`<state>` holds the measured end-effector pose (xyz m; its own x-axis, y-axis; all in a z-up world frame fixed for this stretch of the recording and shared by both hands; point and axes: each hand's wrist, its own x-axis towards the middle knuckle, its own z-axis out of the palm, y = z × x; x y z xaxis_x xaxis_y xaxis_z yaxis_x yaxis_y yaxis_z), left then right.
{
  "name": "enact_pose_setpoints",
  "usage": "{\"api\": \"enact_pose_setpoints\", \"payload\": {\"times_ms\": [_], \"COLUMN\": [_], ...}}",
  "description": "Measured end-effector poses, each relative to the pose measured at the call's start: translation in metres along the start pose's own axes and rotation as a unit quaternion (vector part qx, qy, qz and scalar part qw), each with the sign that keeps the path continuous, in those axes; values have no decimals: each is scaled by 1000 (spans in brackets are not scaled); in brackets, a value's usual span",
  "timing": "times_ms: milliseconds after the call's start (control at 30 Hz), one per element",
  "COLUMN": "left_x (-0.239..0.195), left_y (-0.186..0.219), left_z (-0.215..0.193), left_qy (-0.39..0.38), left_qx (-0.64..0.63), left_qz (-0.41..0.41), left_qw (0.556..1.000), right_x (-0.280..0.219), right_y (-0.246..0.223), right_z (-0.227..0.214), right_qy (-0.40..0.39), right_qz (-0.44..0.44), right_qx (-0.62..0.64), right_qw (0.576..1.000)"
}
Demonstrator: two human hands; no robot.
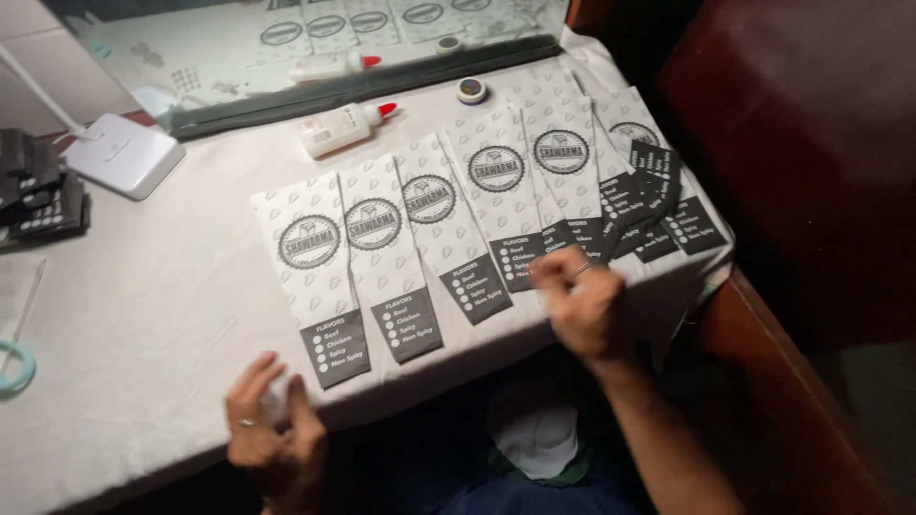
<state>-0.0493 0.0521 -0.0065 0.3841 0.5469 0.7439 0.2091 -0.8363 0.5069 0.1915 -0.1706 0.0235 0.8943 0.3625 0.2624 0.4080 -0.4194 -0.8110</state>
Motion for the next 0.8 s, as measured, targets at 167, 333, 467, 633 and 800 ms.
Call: {"api": "enact_pose_setpoints", "payload": {"times_ms": [167, 333, 467, 633, 800], "left_x": [29, 44, 63, 50, 56], "left_y": [-65, -74, -21, -36, -27], "left_z": [21, 73, 78, 97, 96], "left_qy": [-175, -234, -294, -248, -194], "left_qx": [78, 163, 175, 177, 132], "left_qz": [-82, -49, -118, -80, -49], "left_qw": [978, 957, 932, 949, 971], "right_x": [84, 114, 106, 121, 127], "right_y": [72, 71, 44, 185, 197], "right_z": [-71, -87, -94, -106, -108], "right_qy": [88, -26, -118, 59, 56], "right_qz": [22, 65, 103, -74, -48], "right_qx": [-186, -224, -319, -352, -350], "right_qw": [978, 972, 935, 931, 934]}}
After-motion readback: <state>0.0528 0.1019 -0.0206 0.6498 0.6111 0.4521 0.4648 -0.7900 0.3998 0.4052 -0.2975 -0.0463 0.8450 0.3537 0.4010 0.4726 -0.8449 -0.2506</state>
